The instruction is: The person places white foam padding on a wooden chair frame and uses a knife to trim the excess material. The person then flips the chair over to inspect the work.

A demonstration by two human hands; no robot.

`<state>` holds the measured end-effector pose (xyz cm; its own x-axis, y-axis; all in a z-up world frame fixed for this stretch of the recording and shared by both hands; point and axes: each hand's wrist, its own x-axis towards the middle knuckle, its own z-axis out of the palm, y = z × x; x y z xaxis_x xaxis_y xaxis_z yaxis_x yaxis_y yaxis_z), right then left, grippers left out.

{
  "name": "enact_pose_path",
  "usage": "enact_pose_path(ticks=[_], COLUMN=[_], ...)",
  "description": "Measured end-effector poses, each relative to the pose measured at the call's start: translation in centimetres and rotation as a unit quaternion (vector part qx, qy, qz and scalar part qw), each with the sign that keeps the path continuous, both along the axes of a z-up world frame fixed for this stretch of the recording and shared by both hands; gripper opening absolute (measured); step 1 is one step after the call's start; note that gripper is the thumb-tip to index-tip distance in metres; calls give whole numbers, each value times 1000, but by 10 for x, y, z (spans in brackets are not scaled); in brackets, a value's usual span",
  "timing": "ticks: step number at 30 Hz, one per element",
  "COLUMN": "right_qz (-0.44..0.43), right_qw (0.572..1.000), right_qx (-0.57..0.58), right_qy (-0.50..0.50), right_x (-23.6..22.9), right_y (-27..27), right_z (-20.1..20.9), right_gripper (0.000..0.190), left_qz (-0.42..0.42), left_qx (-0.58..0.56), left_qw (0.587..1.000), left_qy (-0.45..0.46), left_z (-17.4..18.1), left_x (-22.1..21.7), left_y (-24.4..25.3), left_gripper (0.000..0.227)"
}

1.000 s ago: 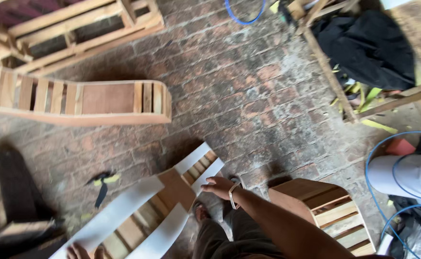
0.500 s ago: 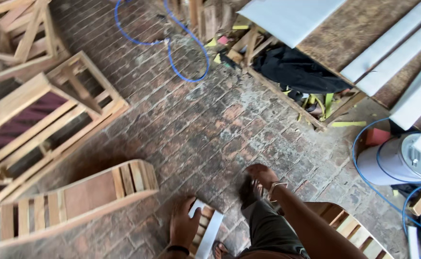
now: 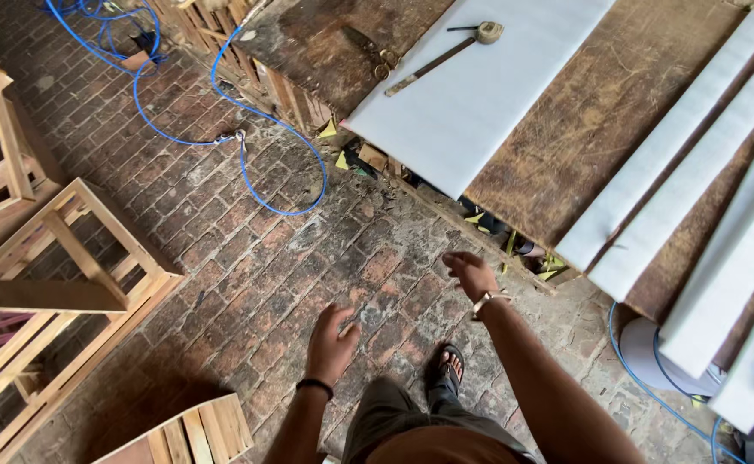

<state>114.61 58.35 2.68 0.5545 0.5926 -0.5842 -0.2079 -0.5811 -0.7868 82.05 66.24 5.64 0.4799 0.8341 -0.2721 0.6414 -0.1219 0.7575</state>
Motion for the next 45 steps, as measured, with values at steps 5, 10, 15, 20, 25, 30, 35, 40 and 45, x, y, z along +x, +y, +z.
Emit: enact_pose_path(ticks=[5, 10, 15, 20, 25, 30, 35, 40, 45], right_qz=[32, 82, 7, -59, -143, -137, -61, -28, 132], right_qw=[998, 975, 989, 994, 989, 987, 995, 994, 973], right_qx=[30, -100, -21, -31, -26, -45, -31, 12, 85], right_qy=[-35, -178, -144, -86, 22, 64, 68, 105, 170], right_x=[65, 110, 164, 202, 212, 215, 209, 193, 131], right_y=[93, 190, 280, 326, 328, 326, 308, 298, 280], right_z=[14, 27, 46, 58, 55, 48, 43, 31, -9], right_gripper=[40, 44, 40, 36, 33, 33, 39, 51, 34], left_qz=[-14, -105, -198, -275, -296, -223, -123, -31, 74], left_qx=[22, 110, 153, 249, 234, 223, 89, -259, -198], left_qw=[999, 984, 967, 928, 915, 941, 985, 964, 950], left_qy=[-30, -92, -36, 23, 141, 121, 82, -58, -230], left_z=[6, -20, -56, -77, -94, -105, -92, -40, 6], left_x=[109, 221, 365, 447, 452, 458, 468, 420, 319], left_y=[121, 271, 397, 449, 446, 458, 456, 368, 242], left_gripper=[39, 43, 46, 37, 19, 31, 27, 24, 21])
